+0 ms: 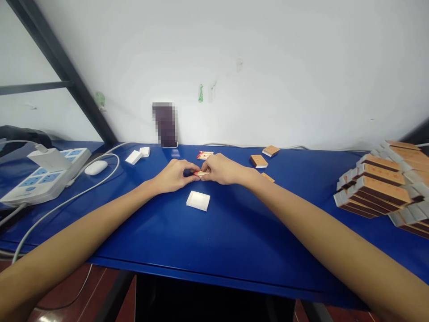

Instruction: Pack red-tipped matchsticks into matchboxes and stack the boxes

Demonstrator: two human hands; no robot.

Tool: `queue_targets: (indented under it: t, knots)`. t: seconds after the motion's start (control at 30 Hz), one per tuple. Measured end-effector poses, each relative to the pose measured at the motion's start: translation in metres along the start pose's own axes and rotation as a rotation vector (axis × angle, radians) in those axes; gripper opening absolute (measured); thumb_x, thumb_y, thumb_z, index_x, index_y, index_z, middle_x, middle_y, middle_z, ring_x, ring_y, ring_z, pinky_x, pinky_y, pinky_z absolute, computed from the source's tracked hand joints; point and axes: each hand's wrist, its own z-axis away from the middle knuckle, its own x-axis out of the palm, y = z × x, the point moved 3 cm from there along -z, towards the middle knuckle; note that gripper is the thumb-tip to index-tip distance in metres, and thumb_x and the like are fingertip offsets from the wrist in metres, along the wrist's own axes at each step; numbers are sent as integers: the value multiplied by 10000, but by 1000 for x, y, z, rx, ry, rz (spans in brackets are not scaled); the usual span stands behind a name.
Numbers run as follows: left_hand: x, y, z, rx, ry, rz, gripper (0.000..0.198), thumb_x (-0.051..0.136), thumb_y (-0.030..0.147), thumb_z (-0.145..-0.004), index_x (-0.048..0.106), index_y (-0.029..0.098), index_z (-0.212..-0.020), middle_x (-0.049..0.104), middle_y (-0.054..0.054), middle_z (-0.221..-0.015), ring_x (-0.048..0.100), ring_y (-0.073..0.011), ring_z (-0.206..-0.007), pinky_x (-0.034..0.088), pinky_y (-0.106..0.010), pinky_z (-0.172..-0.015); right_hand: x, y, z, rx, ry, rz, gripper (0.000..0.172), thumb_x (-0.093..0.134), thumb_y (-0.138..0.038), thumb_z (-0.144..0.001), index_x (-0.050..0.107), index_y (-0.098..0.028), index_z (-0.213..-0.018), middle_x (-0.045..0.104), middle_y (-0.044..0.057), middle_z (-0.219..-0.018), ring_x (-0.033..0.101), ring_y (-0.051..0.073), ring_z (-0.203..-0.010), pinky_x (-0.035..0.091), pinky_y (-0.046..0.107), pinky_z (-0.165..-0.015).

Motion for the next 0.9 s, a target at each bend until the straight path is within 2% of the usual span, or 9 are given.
queue_targets:
  t: [0.23,0.43,0.57,0.73,0.9]
  knots:
    - [-1,3,2,-4,3,25,114,665,244,-852,722,166,-913,733,-27,-835,656,-161,-729,468,-277,-671,3,-8,0,-7,-6,74,306,565,-357,-901,620,-191,-649,515,-6,-553,433,123,-525,285,305,-523]
    - [0,3,3,-9,12,34,103,656,226,-847,710,166,-912,713,-20,-790,637,-151,-693,464,-276,-656,0,-12,2,25,6,67,186,587,-297,-874,654,-192,-734,599,16,-640,508,140,-588,339,298,-557]
    - [0,4,3,-6,18,38,100,661,208,-839,704,166,-919,712,-21,-801,638,-152,-707,467,-277,-664,-3,-12,3,53,-2,41,68,622,-196,-808,688,-193,-822,662,18,-726,572,159,-663,382,294,-594]
    - [0,4,3,12,32,57,109,662,194,-826,698,158,-922,698,-20,-790,620,-141,-691,463,-266,-656,-5,-9,2,70,14,31,141,640,-150,-752,713,-185,-867,710,28,-813,622,173,-714,406,288,-614]
    - [1,7,5,25,27,73,142,654,203,-812,696,154,-938,701,-13,-808,615,-133,-700,456,-252,-664,-5,-7,2,84,31,-8,173,664,-209,-744,726,-173,-902,729,32,-815,651,173,-729,435,279,-634]
